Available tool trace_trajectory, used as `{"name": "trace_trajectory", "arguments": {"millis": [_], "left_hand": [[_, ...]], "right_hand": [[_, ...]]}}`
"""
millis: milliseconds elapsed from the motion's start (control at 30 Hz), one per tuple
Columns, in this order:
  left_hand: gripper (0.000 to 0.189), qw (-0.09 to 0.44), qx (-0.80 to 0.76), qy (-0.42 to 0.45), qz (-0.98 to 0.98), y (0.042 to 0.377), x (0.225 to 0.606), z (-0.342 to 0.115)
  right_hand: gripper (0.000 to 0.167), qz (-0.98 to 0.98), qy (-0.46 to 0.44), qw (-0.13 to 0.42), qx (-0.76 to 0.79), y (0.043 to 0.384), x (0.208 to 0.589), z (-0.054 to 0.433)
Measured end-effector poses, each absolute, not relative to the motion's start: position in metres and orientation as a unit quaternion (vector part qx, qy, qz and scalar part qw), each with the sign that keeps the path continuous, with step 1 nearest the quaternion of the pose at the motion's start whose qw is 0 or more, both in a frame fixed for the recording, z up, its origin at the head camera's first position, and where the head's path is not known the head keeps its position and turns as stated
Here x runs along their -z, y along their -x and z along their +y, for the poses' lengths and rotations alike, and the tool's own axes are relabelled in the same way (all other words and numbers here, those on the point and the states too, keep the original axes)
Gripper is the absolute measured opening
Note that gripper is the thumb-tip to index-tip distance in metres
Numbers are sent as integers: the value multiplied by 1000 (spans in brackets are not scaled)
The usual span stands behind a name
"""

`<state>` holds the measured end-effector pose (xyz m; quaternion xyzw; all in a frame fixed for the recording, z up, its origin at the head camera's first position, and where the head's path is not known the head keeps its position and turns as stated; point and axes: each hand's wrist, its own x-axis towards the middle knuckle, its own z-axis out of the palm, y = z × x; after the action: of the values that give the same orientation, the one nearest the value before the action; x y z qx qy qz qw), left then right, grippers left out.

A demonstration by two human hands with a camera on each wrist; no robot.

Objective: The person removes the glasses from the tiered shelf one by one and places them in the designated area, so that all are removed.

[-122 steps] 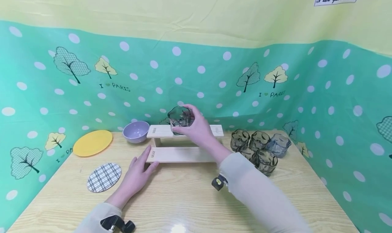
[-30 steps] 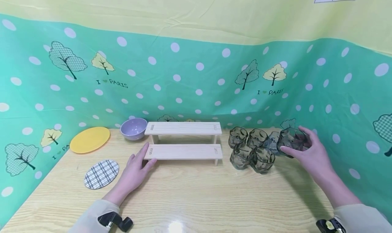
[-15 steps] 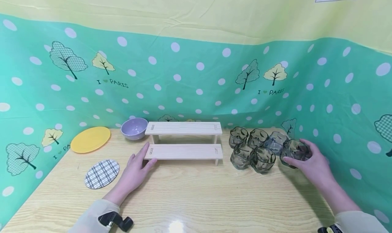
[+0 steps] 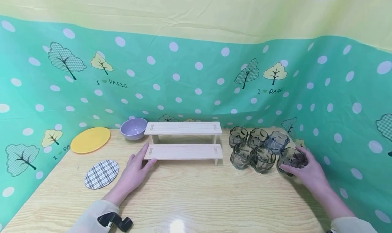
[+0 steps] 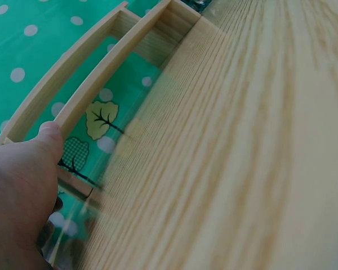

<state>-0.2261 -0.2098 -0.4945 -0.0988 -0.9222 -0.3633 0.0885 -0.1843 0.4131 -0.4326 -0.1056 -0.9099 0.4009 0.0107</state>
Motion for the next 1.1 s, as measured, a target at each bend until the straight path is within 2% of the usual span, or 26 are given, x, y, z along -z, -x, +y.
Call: {"name": "trace_trajectory", "arguments": {"millis": [533, 1100], "left_hand": [[84, 88, 362, 99, -923, 226, 492, -209], [83, 87, 359, 97, -924, 227, 492, -209]], "right_hand": [[128, -910, 109, 7, -399, 188, 443, 402], [125, -913, 63, -3, -404, 192, 440, 399]]}}
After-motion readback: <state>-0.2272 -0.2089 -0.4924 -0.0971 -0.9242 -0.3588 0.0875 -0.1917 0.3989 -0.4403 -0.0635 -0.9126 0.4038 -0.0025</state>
